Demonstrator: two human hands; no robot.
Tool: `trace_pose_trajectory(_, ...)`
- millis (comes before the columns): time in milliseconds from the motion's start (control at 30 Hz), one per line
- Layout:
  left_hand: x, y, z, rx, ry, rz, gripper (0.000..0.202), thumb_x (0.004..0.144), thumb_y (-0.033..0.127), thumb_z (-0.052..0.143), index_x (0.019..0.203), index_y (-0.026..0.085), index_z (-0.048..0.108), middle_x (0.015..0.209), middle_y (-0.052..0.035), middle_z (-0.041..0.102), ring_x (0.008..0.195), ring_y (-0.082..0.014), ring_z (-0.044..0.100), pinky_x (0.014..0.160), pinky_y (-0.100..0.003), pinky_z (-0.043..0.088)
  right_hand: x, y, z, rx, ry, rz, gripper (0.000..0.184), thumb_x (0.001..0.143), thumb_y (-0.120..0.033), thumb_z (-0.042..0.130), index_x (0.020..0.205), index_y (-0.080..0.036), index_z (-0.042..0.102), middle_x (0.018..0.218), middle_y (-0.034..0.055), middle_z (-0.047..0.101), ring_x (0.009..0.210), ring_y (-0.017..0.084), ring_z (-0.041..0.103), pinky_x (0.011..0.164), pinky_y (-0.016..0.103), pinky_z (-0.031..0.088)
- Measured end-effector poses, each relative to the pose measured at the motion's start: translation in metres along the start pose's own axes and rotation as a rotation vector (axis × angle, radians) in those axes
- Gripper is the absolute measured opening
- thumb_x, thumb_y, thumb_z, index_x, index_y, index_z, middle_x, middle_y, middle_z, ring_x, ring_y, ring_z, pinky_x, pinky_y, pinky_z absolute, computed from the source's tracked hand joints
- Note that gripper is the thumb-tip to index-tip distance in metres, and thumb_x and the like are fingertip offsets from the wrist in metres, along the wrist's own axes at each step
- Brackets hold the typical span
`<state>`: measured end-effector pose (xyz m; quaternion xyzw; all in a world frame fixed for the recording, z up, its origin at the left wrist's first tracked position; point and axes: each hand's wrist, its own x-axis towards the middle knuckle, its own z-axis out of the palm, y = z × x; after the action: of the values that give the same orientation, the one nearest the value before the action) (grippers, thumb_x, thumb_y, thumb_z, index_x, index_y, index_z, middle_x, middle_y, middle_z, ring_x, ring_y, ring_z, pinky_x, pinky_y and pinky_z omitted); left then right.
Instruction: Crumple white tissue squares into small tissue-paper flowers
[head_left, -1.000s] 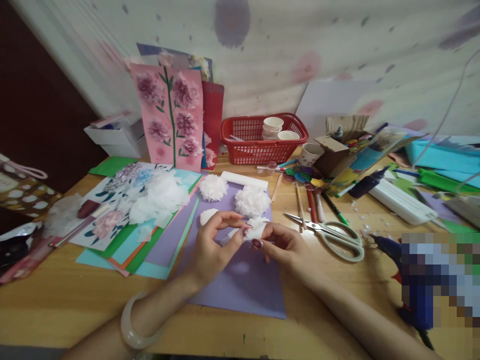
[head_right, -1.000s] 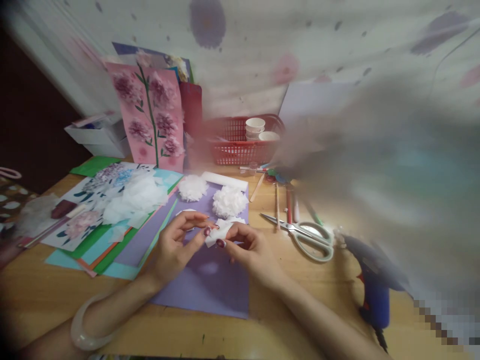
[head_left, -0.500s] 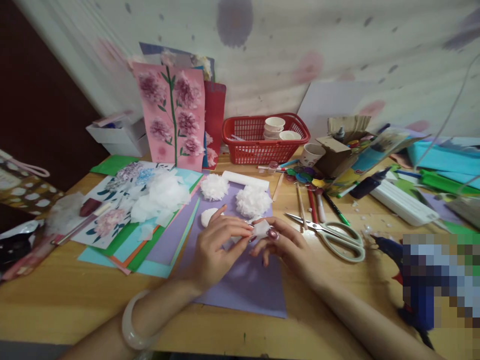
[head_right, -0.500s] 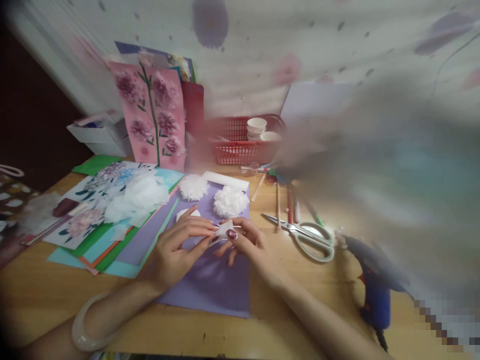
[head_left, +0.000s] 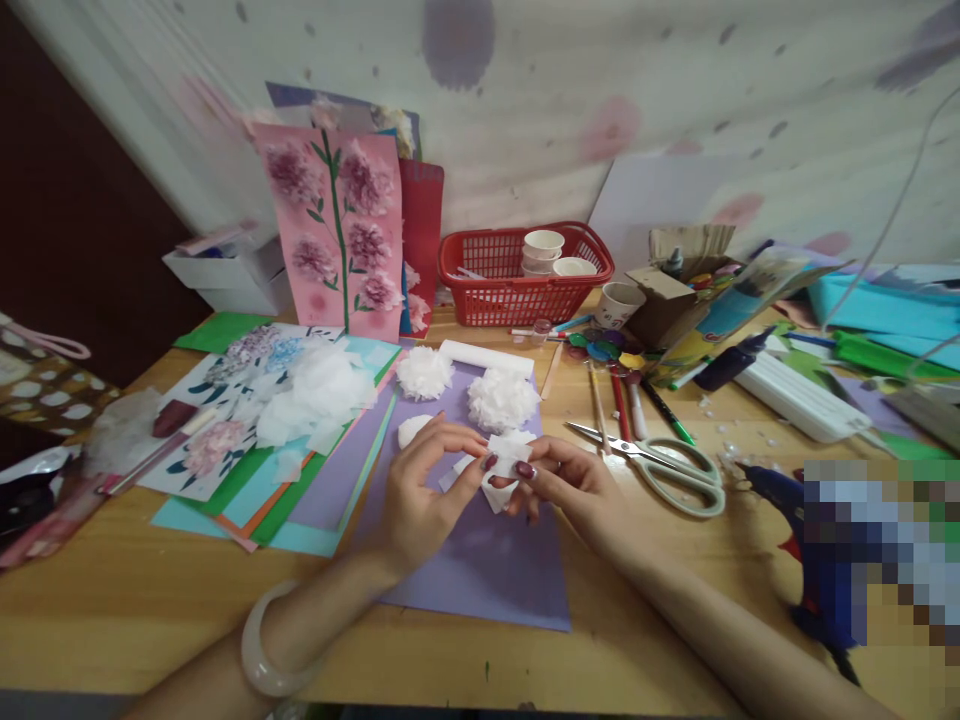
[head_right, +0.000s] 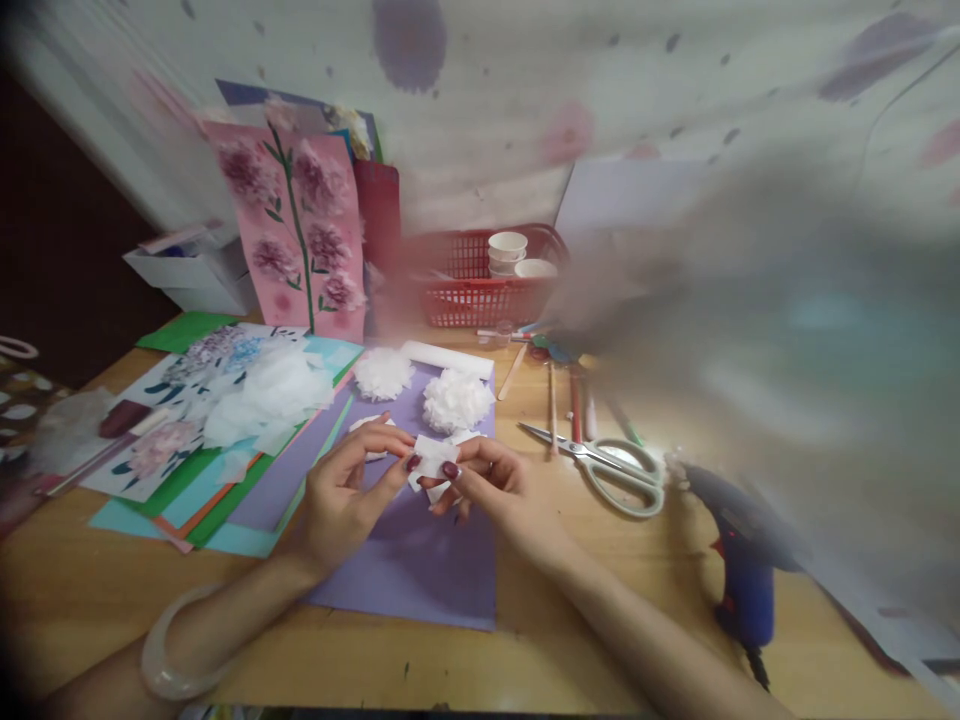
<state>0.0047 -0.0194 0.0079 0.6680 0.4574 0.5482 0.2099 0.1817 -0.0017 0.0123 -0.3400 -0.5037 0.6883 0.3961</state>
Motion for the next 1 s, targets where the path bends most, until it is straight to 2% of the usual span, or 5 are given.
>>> trace_pose_trajectory(300, 0.006, 0.004, 0.004, -0.231, -0.025, -0.38, 0.011, 0.077, 0.026, 0.065, 0.074, 0.017, 0.059, 0.073, -0.0009, 0.065, 0.07, -0.0137, 0.065, 0.067, -0.023, 0.054, -0.001, 0.003, -0.001, 0.051, -0.021, -0.022, 0.027, 0.078, -0.041, 0.069, 0.078, -0.016, 0.061, 0.074, 0.005, 0.07, 0.056, 0.012, 0.062, 0.048, 0.021, 0.045)
trace_pose_trajectory(433, 0.003, 0.003, 0.004, -0.19, -0.017, -0.326, 0.006, 0.081, 0.022, 0.061, 0.084, 0.018, 0.061, 0.079, -0.0021, 0.066, 0.075, -0.0141, 0.065, 0.071, -0.025, 0.054, -0.004, 0.001, 0.001, -0.024, -0.028, -0.04, 0.025, 0.078, -0.04, 0.07, 0.076, -0.016, 0.062, 0.065, 0.0017, 0.066, 0.054, 0.01, 0.057, 0.048, 0.021, 0.044)
trace_pose_trajectory(600, 0.001, 0.005, -0.001, 0.078, -0.103, 0.015, 0.018, 0.08, 0.018, 0.061, 0.096, 0.021, 0.069, 0.11, -0.0082, 0.064, 0.108, -0.022, 0.058, 0.094, -0.038, 0.047, -0.005, 0.004, -0.001, -0.032, -0.014, -0.051, 0.028, 0.078, -0.044, 0.069, 0.077, -0.016, 0.062, 0.063, 0.0008, 0.063, 0.052, 0.01, 0.054, 0.049, 0.022, 0.043)
trace_pose_trajectory(700, 0.002, 0.007, -0.002, 0.067, -0.171, 0.139, 0.017, 0.08, 0.016, 0.063, 0.094, 0.021, 0.072, 0.098, -0.0066, 0.071, 0.095, -0.0198, 0.064, 0.089, -0.036, 0.05, -0.005, 0.003, -0.002, -0.037, -0.024, -0.05, 0.025, 0.079, -0.042, 0.068, 0.08, -0.017, 0.064, 0.06, 0.0001, 0.061, 0.052, 0.011, 0.054, 0.05, 0.023, 0.043)
trace_pose_trajectory(1000, -0.002, 0.004, 0.004, -0.155, -0.111, -0.195, 0.007, 0.078, 0.015, 0.064, 0.081, 0.019, 0.069, 0.084, -0.0026, 0.075, 0.084, -0.0175, 0.07, 0.084, -0.03, 0.055, -0.012, 0.002, -0.002, -0.163, -0.055, -0.16, 0.015, 0.089, -0.031, 0.057, 0.095, -0.021, 0.068, 0.083, 0.0038, 0.065, 0.073, 0.014, 0.061, 0.062, 0.025, 0.048)
